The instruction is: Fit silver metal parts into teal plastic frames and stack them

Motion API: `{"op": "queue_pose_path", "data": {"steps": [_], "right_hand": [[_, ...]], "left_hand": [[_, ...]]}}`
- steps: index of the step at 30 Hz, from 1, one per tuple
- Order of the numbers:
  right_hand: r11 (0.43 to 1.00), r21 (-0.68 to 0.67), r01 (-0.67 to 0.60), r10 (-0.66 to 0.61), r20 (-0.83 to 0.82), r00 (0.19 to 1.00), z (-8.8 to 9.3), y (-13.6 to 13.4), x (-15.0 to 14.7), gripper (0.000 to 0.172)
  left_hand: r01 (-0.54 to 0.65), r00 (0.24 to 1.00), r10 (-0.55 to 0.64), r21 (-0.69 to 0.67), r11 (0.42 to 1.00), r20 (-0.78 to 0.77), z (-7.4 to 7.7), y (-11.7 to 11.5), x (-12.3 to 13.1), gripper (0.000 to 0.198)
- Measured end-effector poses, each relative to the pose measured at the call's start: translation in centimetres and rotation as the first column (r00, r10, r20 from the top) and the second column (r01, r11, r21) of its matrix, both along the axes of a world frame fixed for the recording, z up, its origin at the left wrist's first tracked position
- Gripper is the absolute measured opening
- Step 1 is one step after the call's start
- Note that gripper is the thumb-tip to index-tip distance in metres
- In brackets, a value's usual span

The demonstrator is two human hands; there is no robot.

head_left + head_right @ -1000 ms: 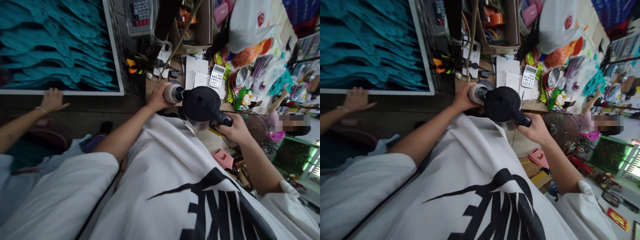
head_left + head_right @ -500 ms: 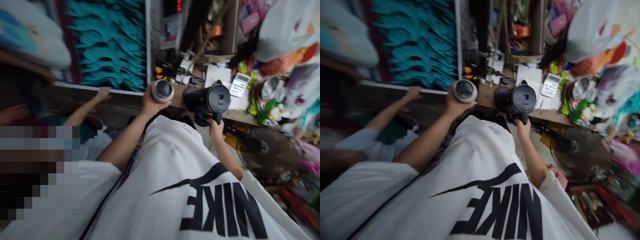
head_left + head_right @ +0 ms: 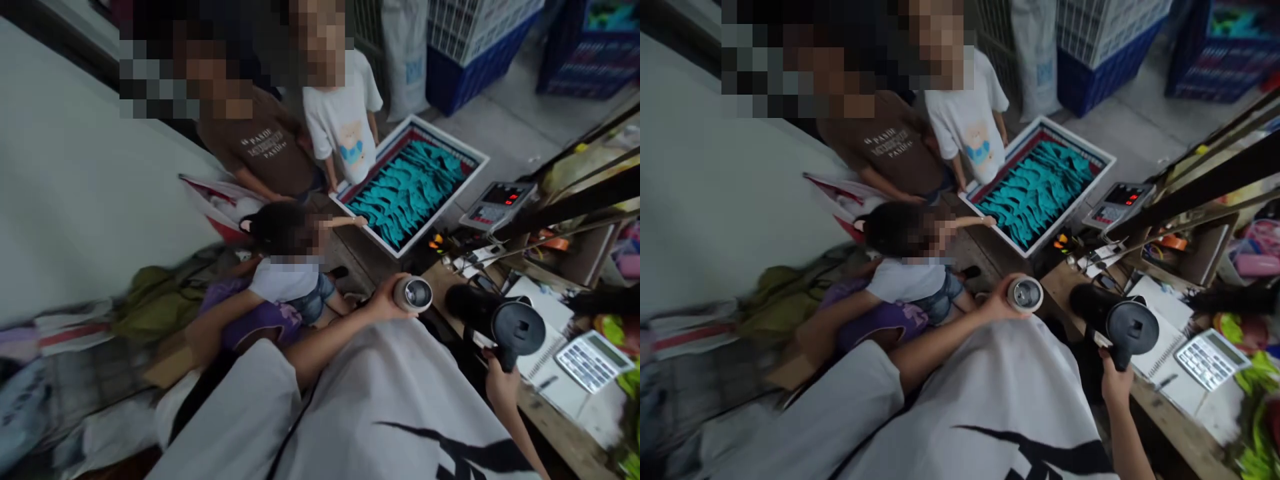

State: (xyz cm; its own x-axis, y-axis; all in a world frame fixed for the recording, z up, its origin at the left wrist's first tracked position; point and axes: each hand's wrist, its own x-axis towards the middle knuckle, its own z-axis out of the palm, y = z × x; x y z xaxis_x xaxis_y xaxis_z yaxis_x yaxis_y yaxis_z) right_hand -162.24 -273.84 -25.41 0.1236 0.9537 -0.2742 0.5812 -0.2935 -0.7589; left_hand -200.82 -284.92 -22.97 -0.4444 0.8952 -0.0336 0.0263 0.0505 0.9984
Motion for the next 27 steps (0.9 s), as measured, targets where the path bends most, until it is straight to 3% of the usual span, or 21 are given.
{"op": "queue_pose_path", "data": {"steps": [3, 8, 15, 18, 24, 27], "right_hand": [[0.992, -0.101, -0.075, 0.070, -0.055, 0.996, 0.0, 2.3, 0.2, 0.060], [0.983, -0.071, -0.167, 0.161, -0.085, 0.983, 2.2, 4.9, -2.3, 0.059], [0.962, -0.038, -0.272, 0.264, -0.144, 0.954, 1.6, 4.2, -2.0, 0.052], [0.954, -0.015, -0.300, 0.295, -0.136, 0.946, 1.1, 4.0, -1.7, 0.052], [0.954, -0.010, -0.300, 0.298, -0.083, 0.951, 1.3, 4.3, -2.3, 0.053], [0.975, 0.027, -0.220, 0.221, -0.032, 0.975, 1.3, 4.0, -1.2, 0.066]], "left_hand": [[-0.065, 0.997, 0.065, 0.010, 0.998, -0.030, 1.2, -1.0, 1.9, 0.102], [-0.173, 0.983, 0.174, 0.022, 0.985, -0.052, 3.2, -2.0, 5.4, 0.100], [-0.259, 0.961, 0.261, 0.035, 0.965, -0.092, 4.3, -5.5, 8.8, 0.095], [-0.336, 0.934, 0.335, 0.011, 0.942, -0.127, 3.8, -8.2, 10.1, 0.096], [-0.432, 0.881, 0.438, 0.077, 0.899, -0.178, 1.1, -14.3, 11.2, 0.083], [-0.431, 0.886, 0.438, 0.079, 0.899, -0.149, -0.1, -16.4, 11.6, 0.089]]}}
